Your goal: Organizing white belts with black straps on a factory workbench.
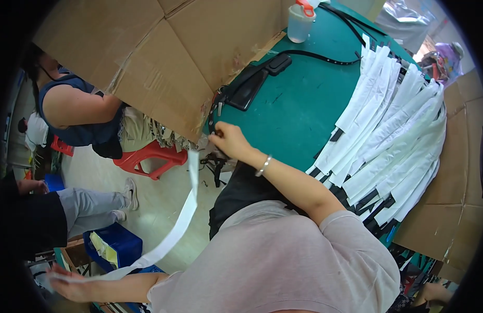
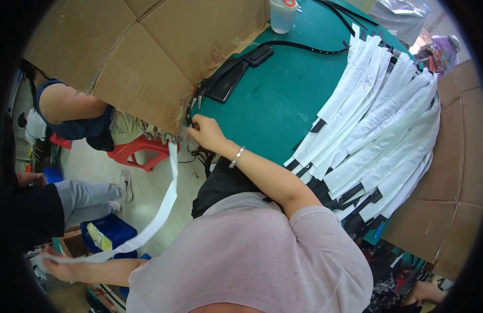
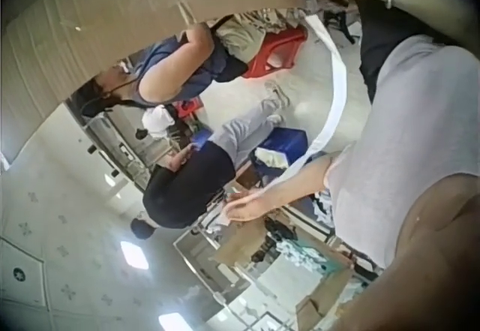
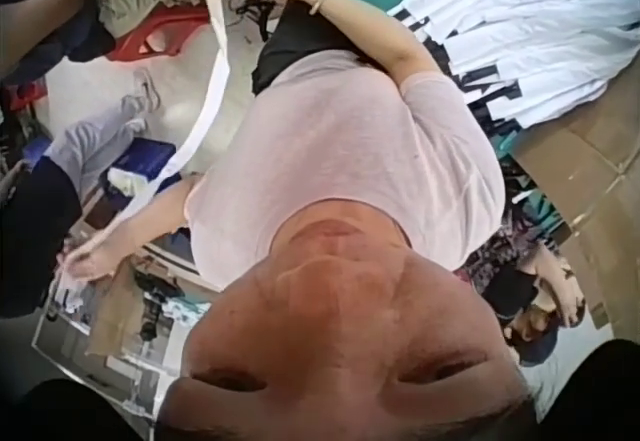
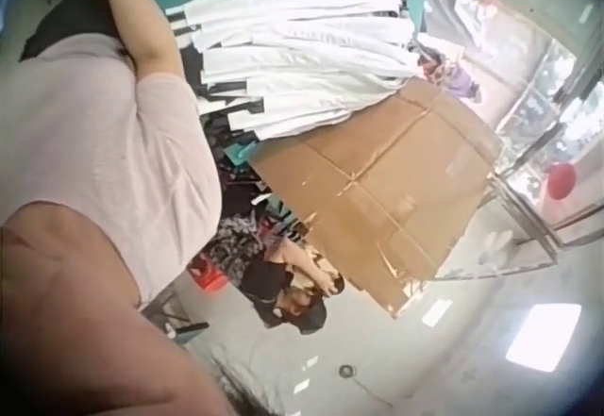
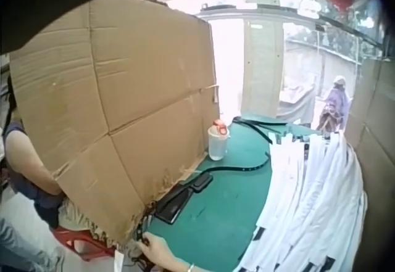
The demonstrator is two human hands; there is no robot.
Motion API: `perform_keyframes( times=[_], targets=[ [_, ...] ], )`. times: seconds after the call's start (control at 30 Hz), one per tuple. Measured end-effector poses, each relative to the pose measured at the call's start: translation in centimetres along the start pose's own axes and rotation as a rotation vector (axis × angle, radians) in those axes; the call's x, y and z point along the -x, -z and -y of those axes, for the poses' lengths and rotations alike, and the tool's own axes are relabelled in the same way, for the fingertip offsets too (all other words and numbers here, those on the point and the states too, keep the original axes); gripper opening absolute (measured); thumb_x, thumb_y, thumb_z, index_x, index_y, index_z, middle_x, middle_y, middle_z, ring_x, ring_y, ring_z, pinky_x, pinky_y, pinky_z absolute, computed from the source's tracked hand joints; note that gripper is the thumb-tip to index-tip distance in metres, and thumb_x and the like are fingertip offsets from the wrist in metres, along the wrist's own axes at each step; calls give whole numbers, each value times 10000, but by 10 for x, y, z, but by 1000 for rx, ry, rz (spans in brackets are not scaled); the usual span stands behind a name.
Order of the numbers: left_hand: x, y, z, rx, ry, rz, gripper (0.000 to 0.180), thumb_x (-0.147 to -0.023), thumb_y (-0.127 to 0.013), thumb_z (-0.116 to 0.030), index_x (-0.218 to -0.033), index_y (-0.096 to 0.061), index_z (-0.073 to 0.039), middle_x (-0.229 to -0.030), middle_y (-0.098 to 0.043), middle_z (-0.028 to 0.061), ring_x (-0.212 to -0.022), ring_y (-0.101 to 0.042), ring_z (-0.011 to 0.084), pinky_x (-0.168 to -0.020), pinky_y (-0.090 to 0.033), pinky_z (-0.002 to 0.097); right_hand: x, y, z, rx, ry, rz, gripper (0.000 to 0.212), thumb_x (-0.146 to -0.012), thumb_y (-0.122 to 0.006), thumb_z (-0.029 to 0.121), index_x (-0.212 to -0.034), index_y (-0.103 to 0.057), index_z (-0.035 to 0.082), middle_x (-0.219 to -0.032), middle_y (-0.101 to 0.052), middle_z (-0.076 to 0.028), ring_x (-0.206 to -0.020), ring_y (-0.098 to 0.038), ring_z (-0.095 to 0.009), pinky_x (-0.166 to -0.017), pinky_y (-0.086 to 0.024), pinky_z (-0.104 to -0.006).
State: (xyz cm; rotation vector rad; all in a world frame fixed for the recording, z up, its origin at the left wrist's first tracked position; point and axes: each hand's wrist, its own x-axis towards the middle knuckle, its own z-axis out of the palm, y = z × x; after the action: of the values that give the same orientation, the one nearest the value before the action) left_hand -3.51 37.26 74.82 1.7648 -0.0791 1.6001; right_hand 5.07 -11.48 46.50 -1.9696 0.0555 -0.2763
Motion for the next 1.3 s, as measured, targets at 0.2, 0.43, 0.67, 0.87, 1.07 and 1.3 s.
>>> perform_keyframes(
  times=[0.2, 0.43, 0.67, 0.87, 1.07, 1.3],
  targets=[
    [188, -190, -69, 233, 379, 1188, 76, -817, -657, -86, -799, -699, -24, -684, -618, -16, -589, -504, 65, -538, -395, 243, 38, 169, 86, -519, 183, -581, 125, -936, -524, 153, -990, -490, 45, -617, -577, -34, -519, -502, -77, -491, -393, -204],
    [310, -267, -221, 1058, 926, 1940, 188, -871, -606, -33, -1029, -505, -23, -830, -686, 100, -714, -632, 106, -599, -462, 216, 142, 214, 107, -743, -364, -61, 277, -809, -626, 100, -1059, -609, -19, -687, -541, -11, -539, -458, -59, -460, -334, -209],
    [333, -272, -244, 912, 474, 2049, 345, -821, -700, -111, -1035, -439, -36, -844, -695, 108, -772, -666, 197, -650, -489, 288, 150, 199, 78, -397, -344, -197, 117, -788, -706, 94, -835, -697, -13, -687, -584, 4, -615, -504, -58, -540, -381, -221],
    [347, -251, -239, 1031, 475, 1830, 477, -747, -765, -32, -1103, -448, -30, -924, -666, 114, -840, -660, 160, -708, -529, 258, 153, 187, 66, -277, -318, -271, 150, -759, -750, 124, -721, -690, -8, -582, -568, -7, -526, -465, -64, -487, -346, -238],
    [363, -239, -225, 1061, 367, 1622, 401, -751, -729, 42, -1068, -489, -15, -868, -652, 100, -795, -645, 142, -640, -521, 255, 149, 175, 65, -320, -363, -207, 180, -720, -786, 140, -682, -678, 1, -547, -552, 1, -499, -435, -51, -461, -323, -232],
    [352, -247, -223, 1100, 12, 1571, 215, -761, -686, 89, -909, -562, -4, -804, -640, 77, -646, -588, 92, -555, -482, 243, 148, 177, 69, -398, -351, -120, 157, -716, -788, 97, -707, -668, -5, -605, -577, 1, -537, -458, -46, -484, -332, -219]
  ],
)
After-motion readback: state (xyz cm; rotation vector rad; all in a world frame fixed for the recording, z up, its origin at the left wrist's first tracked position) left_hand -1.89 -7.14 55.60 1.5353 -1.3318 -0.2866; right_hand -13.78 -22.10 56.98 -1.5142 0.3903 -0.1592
